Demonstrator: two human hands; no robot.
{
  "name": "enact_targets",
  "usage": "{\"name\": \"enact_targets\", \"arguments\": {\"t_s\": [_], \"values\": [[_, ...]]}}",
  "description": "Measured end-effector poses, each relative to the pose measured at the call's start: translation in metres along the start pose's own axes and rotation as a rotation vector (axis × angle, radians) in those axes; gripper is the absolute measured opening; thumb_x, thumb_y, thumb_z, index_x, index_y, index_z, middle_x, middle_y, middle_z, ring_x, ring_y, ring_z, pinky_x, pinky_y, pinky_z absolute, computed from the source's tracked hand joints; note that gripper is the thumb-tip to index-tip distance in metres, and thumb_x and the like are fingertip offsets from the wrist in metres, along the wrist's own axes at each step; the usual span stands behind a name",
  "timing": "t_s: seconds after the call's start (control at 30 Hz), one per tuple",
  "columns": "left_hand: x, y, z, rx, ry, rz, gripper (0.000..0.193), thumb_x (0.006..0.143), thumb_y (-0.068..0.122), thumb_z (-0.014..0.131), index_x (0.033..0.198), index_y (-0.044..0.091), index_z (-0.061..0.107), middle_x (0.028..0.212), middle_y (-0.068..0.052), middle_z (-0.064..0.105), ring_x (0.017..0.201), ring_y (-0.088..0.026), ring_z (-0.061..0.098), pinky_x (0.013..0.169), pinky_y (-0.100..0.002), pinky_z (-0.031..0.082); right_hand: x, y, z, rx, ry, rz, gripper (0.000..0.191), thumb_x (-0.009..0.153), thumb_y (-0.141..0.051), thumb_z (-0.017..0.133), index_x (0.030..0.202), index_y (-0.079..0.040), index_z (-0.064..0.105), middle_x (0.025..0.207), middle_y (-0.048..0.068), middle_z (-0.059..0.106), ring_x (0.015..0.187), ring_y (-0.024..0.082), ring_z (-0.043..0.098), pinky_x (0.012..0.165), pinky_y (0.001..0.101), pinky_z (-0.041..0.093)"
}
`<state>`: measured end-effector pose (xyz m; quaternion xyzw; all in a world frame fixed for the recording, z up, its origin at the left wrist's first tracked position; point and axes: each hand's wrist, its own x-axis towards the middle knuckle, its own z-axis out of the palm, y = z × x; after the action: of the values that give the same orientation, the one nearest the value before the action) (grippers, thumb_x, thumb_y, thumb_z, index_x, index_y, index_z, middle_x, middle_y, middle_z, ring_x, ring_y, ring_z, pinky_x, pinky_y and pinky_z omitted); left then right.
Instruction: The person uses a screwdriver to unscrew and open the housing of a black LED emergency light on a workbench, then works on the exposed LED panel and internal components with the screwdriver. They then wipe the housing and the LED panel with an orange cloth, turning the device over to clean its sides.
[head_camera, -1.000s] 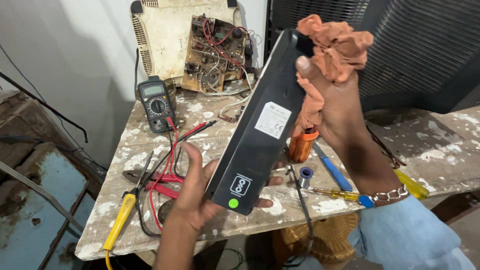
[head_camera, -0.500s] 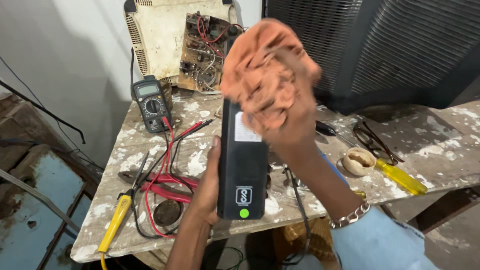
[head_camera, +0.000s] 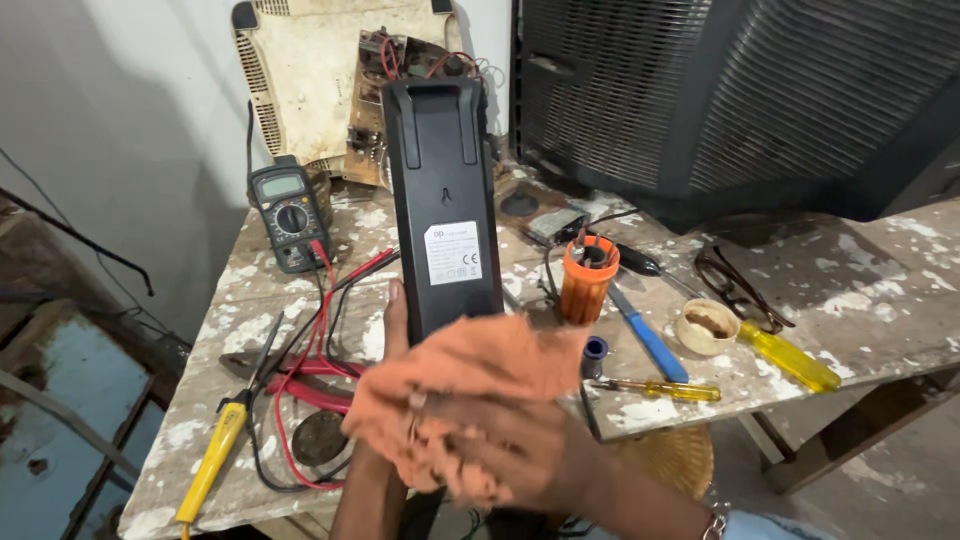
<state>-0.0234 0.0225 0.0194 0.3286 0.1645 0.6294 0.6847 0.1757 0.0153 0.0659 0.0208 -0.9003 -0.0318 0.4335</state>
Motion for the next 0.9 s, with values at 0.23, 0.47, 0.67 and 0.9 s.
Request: {"name": "enact_targets", "arguments": {"t_s": [0.23,0.47,0.67,0.9], "values": [[0.005,-0.027,0.004,-0.008,0.108,0.197,0.067,0.092,0.057,0.051,0.143,0.013,0.051,0.130,-0.008,0.067,0.110,-0.021,0.069,0.084,-0.036,0.064,0.034,-0.009,-0.006,0.015,0.111,0.160,0.051,0.084,-0.023,0.082,0.131,-0.009,0.067,0.138,0.012,0.064,0.128,0.032,0.066,0.108,0.0448,0.057],[-0.003,-0.033,0.043,0.036,0.221,0.091,0.074,0.094,0.062,0.050,0.141,0.006,0.053,0.119,-0.015,0.071,0.096,-0.025,0.073,0.076,-0.037,0.066,0.082,0.038,-0.019,0.016,0.382,0.352,0.040,0.093,-0.006,0.067,0.133,-0.004,0.066,0.141,0.013,0.065,0.138,0.030,0.063,0.120,0.0424,0.048],[-0.010,-0.022,0.075,0.039,0.157,0.031,0.079,0.093,0.068,0.048,0.126,-0.003,0.061,0.095,-0.019,0.074,0.073,-0.026,0.077,0.066,-0.038,0.066,0.089,0.053,-0.028,0.482,0.572,0.530,0.031,0.108,-0.005,0.051,0.136,0.003,0.061,0.141,0.013,0.065,0.136,0.020,0.059,0.121,0.0339,0.043],[-0.012,-0.013,0.083,0.252,0.367,0.224,0.071,0.094,0.057,0.049,0.130,-0.003,0.062,0.103,-0.013,0.074,0.078,-0.019,0.074,0.067,-0.032,0.061,0.068,0.033,-0.016,0.648,0.662,0.703,0.035,0.108,-0.011,0.047,0.136,0.006,0.058,0.128,0.012,0.066,0.121,0.015,0.063,0.109,0.0291,0.048]]}}
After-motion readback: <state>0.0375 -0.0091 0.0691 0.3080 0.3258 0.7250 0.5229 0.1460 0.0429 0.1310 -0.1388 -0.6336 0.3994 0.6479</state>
